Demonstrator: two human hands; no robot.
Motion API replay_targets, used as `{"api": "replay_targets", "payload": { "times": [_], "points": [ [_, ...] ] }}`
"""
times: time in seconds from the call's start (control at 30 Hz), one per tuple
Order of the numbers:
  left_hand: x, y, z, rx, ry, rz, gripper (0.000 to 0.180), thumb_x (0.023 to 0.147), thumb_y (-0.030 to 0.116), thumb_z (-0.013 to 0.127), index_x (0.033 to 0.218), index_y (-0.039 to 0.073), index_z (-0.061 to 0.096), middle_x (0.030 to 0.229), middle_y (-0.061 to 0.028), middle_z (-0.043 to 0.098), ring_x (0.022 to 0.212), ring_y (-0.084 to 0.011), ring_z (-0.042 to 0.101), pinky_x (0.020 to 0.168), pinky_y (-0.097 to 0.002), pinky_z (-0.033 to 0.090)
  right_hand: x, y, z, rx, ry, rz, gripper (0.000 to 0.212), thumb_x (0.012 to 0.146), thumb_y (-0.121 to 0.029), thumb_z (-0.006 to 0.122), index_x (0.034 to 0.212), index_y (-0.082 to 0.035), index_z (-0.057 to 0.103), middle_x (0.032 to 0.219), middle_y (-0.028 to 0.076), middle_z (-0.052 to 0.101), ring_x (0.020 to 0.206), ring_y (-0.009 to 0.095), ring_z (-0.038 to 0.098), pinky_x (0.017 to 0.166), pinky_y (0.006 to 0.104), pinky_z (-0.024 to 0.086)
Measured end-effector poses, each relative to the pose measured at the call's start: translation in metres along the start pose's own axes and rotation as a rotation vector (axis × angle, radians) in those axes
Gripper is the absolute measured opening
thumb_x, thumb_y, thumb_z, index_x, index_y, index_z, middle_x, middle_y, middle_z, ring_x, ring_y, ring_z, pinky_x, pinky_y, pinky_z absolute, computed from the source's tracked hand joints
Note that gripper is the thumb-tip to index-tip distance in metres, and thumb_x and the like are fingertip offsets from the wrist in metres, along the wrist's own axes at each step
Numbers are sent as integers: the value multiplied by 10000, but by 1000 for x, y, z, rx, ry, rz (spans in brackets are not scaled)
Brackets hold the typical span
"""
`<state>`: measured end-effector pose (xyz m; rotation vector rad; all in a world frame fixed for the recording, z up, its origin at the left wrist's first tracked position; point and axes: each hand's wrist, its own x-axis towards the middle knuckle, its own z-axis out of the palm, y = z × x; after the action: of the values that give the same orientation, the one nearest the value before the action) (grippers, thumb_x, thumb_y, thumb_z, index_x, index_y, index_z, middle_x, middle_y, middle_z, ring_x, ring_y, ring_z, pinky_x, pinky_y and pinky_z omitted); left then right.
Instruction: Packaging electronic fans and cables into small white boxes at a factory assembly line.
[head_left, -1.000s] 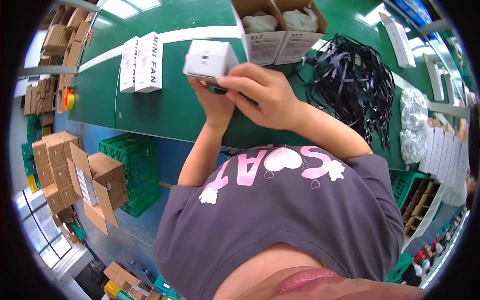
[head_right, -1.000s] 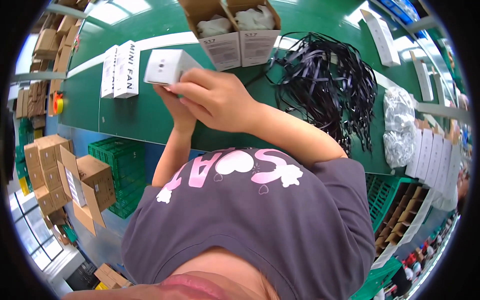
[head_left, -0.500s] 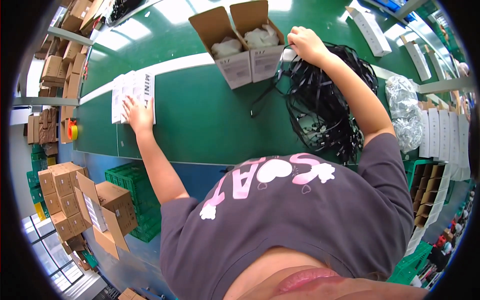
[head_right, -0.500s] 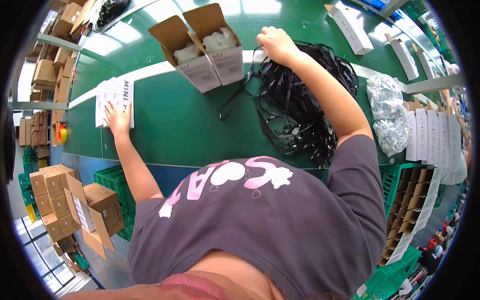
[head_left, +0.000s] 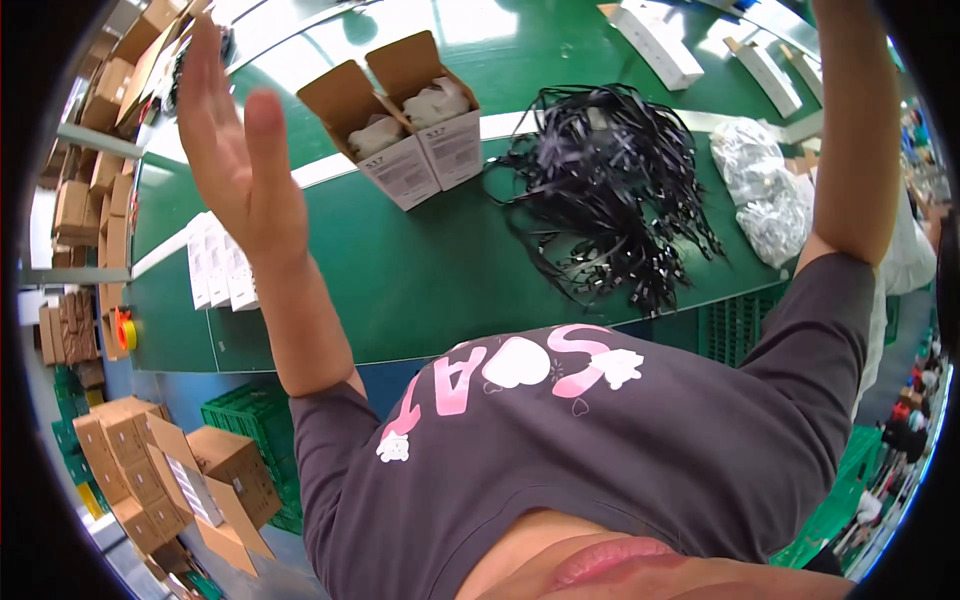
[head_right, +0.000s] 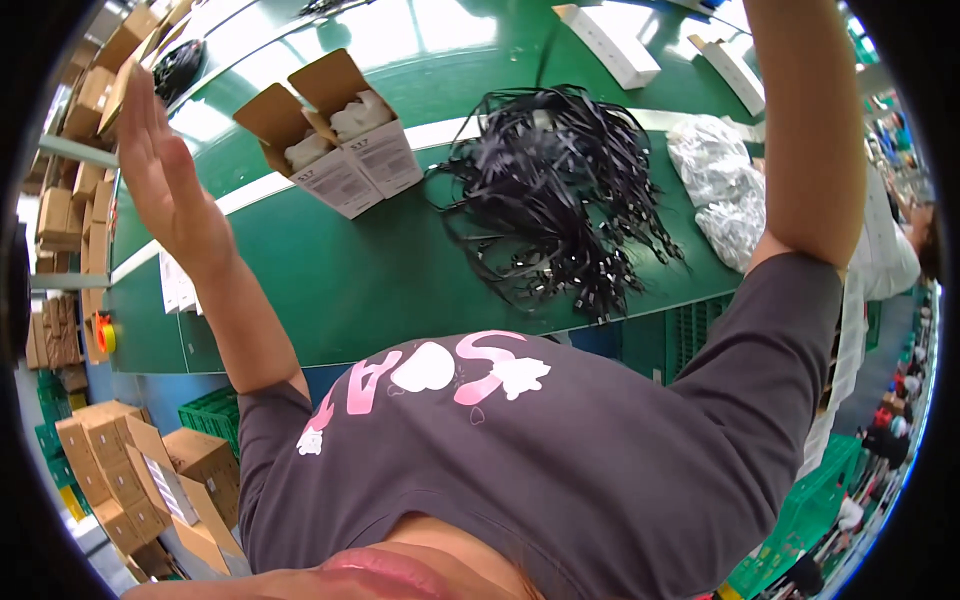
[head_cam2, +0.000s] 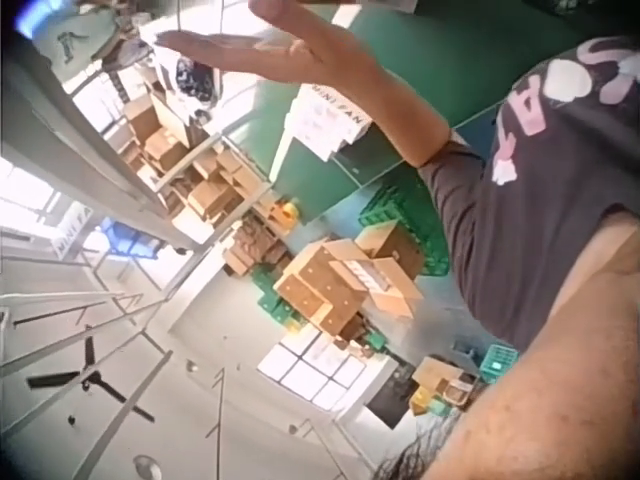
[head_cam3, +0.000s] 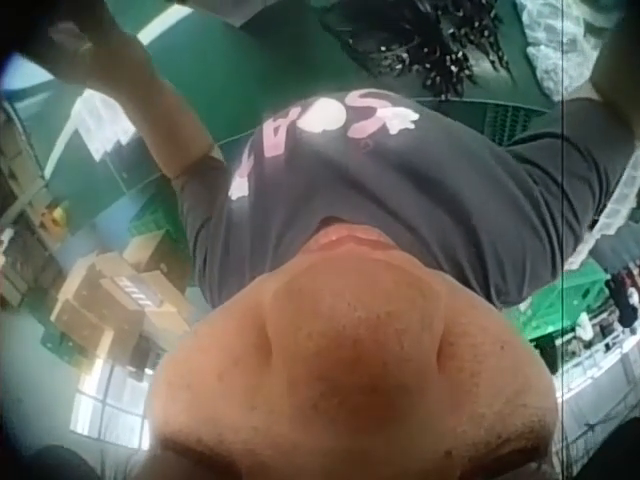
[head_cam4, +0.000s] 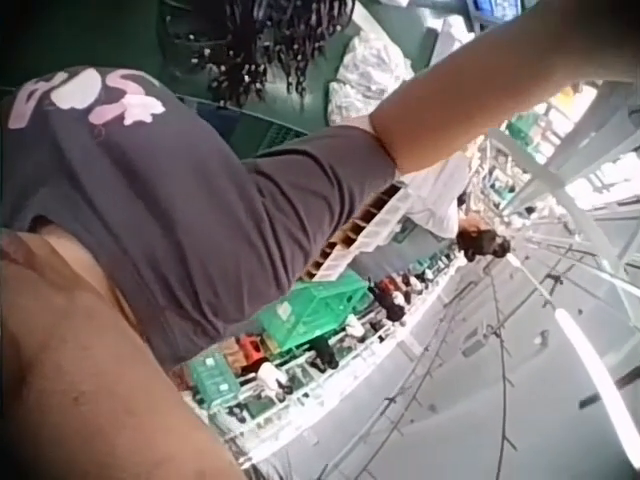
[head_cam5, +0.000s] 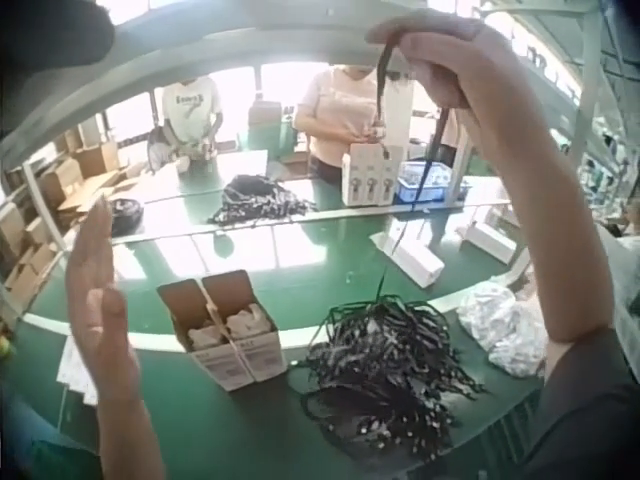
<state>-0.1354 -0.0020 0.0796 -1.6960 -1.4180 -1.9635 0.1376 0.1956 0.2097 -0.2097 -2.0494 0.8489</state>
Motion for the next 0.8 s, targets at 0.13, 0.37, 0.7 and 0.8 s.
{"api": "replay_targets", "payload": {
  "times": [0.13, 0.37, 0.7, 0.8],
  "points": [
    [35, 28, 68, -374, 4, -53, 743, 889, 252, 704, 1471, -8, 323, 1327, -209, 493, 1262, -302, 444, 1076, -383, 343, -13, -12, 8, 89, -136, -13, 175, 909, -30, 554, 1016, 25, 681, 599, -6, 489, 462, 58, 349, 428, 174, 265],
    [25, 44, 65, -442, -430, -438, 489, 956, 220, 608, 1369, 7, 455, 1111, -114, 609, 858, -146, 484, 833, -254, 424, -18, -16, 32, 292, -387, -62, 185, 887, -15, 602, 1050, 51, 660, 660, 39, 558, 489, 93, 460, 455, 185, 369],
    [-48, 104, 104, -1246, -1000, -841, 486, 941, 241, 608, 1338, 9, 452, 793, -51, 609, 543, -88, 455, 474, -186, 346, -43, -19, 25, 552, -663, -79, 260, 855, 6, 671, 1098, 88, 631, 747, 105, 657, 527, 144, 619, 494, 202, 518],
    [-63, 92, 100, -1237, -1136, -929, 284, 951, 144, 609, 1171, 3, 498, 734, -31, 557, 510, -67, 380, 490, -181, 291, -38, 29, -48, 521, -610, -217, 282, 864, -5, 669, 1121, 95, 612, 769, 114, 656, 565, 149, 645, 522, 218, 552]
  ]
}}
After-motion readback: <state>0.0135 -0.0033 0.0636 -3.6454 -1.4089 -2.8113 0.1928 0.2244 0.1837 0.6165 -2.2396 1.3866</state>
